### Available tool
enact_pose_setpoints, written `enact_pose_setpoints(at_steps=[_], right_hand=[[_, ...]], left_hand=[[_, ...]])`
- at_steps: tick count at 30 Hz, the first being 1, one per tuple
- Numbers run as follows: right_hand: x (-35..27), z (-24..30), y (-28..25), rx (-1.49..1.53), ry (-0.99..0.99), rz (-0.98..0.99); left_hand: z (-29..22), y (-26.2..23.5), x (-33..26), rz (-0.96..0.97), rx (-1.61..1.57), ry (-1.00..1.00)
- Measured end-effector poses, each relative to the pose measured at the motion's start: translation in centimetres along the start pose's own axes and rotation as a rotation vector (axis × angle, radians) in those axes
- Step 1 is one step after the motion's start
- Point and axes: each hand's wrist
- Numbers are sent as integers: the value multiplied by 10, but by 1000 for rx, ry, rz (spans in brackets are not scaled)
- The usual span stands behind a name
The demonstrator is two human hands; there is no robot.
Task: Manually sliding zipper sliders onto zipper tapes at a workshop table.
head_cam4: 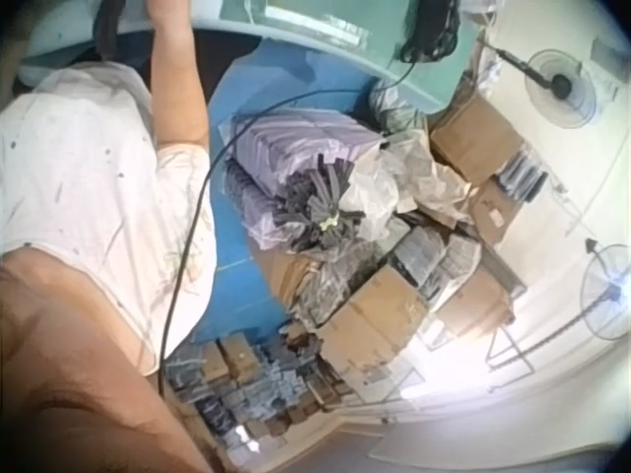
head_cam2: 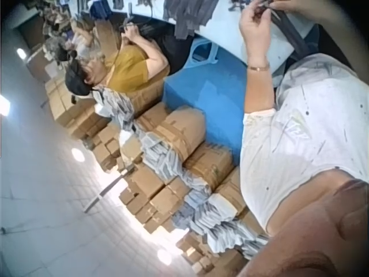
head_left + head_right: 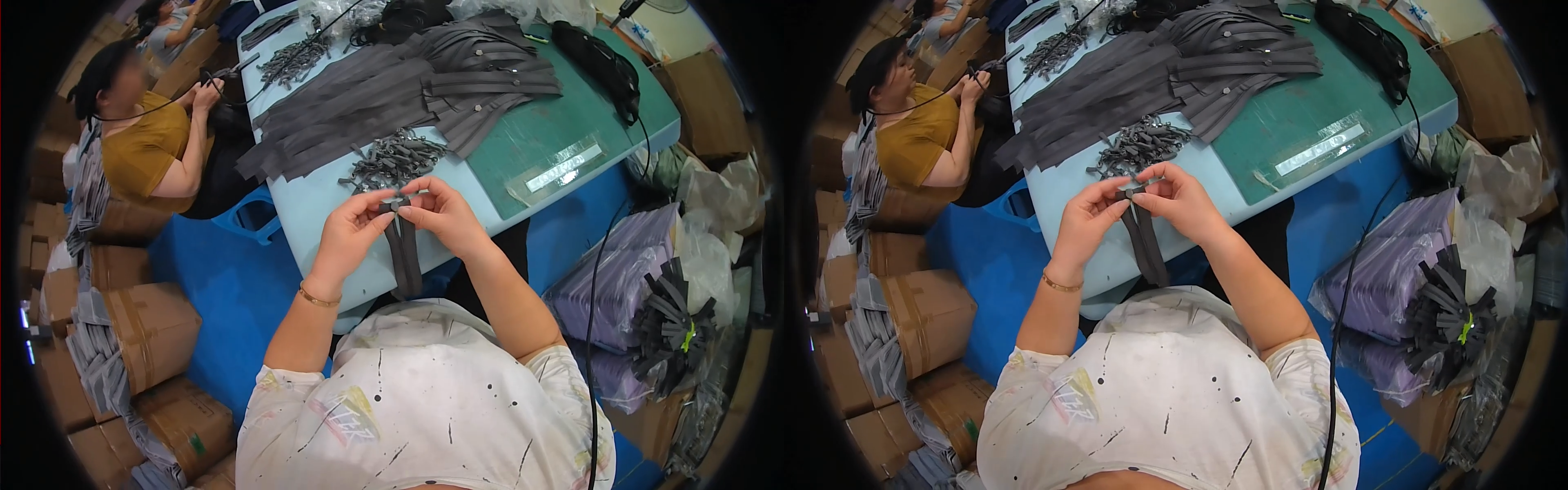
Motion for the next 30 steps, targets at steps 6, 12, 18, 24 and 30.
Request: enact_pose_setpoints(at_steps=[6,12,18,24,30], right_hand=[[3,-1,3,-45,-115,29],[0,-5,3,-187,-126,63],[0,-7,1,-196,-98,73],[-1,-9,-3,-242,-125,58],[-2,-9,-2,-205,-112,70]], left_hand=[[12,10,-12,-32,-428,-303],[26,16,-6,-148,-410,-184],[33,14,-6,-177,-333,-168],[25,19,-8,-169,-285,-184],[27,17,-7,-194,-311,-194]])
Point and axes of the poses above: each hand's wrist, its own x-axis towards the middle knuckle, its own y-axis out of the palm, z = x × y, and after that the axes turned 11 degrees about -y, right-handed
